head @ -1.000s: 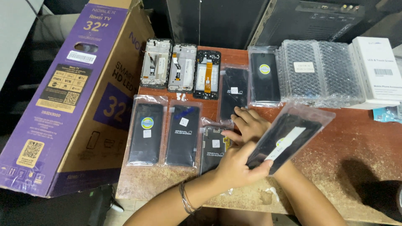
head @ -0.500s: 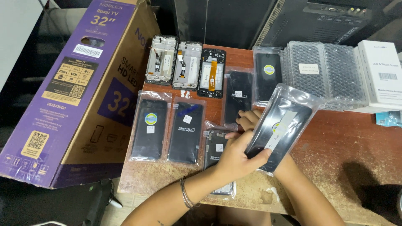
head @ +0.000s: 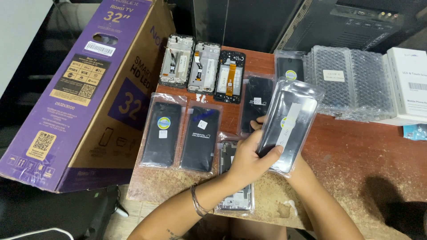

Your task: The person handles a mobile phone frame and places it into a plastic sleeve, then organizes packaged phone screens on a wooden desk.

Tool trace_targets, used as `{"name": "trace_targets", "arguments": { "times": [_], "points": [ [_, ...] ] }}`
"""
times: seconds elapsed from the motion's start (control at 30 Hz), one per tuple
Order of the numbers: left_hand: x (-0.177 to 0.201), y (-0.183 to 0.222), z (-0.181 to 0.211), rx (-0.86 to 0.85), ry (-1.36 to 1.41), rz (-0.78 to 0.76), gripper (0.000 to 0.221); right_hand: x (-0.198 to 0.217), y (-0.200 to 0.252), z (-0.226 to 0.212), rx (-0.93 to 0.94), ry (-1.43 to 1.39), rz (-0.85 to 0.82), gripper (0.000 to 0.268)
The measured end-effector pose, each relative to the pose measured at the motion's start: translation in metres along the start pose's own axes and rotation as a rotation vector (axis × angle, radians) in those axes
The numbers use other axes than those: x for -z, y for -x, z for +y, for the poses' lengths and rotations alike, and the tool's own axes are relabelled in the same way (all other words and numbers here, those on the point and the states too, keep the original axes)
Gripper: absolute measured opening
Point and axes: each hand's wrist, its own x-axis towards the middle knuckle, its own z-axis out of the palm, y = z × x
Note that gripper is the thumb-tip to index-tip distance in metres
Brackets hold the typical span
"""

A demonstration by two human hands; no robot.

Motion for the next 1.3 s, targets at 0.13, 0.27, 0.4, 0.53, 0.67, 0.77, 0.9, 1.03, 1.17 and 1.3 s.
{"name": "trace_targets", "arguments": {
  "times": [0.13,0.27,0.4,0.53,0.67,0.77,0.9,1.03,1.17,1.3],
  "points": [
    [-0.001,0.001,0.000,0.017,-0.005,0.019,0.016,-0.007,0.003,0.012,0.021,0.000,-0.020,0.047],
    [0.000,0.001,0.001,0.006,0.013,0.028,0.015,-0.015,-0.005,0.023,0.058,0.003,-0.048,0.049],
    [-0.002,0.006,-0.009,-0.004,-0.017,0.048,0.015,-0.022,-0.003,0.033,0.094,0.003,-0.082,0.053],
    [-0.004,0.003,-0.013,-0.074,-0.113,0.090,0.017,0.021,-0.036,-0.043,0.044,-0.088,0.073,0.048],
    [-0.001,0.001,-0.011,-0.022,-0.008,0.097,0.015,-0.008,-0.044,-0.031,-0.090,0.140,0.310,0.097],
    [0.000,0.002,-0.014,-0.008,-0.005,0.111,0.015,-0.010,-0.045,-0.032,-0.134,0.127,0.302,0.095],
    [-0.002,0.002,-0.012,-0.008,-0.010,0.128,0.017,-0.007,-0.048,-0.037,-0.212,0.123,0.268,0.092],
    [0.001,0.006,-0.020,-0.044,-0.042,0.123,0.015,0.001,-0.046,-0.033,-0.079,0.017,0.246,0.070],
    [0.004,0.013,-0.015,-0.195,-0.209,-0.004,0.016,0.016,-0.049,-0.052,0.185,0.044,0.090,0.074],
    [0.000,0.021,-0.004,-0.346,-0.151,-0.184,0.012,0.004,-0.052,-0.039,0.121,0.077,0.173,0.067]
  ]
}}
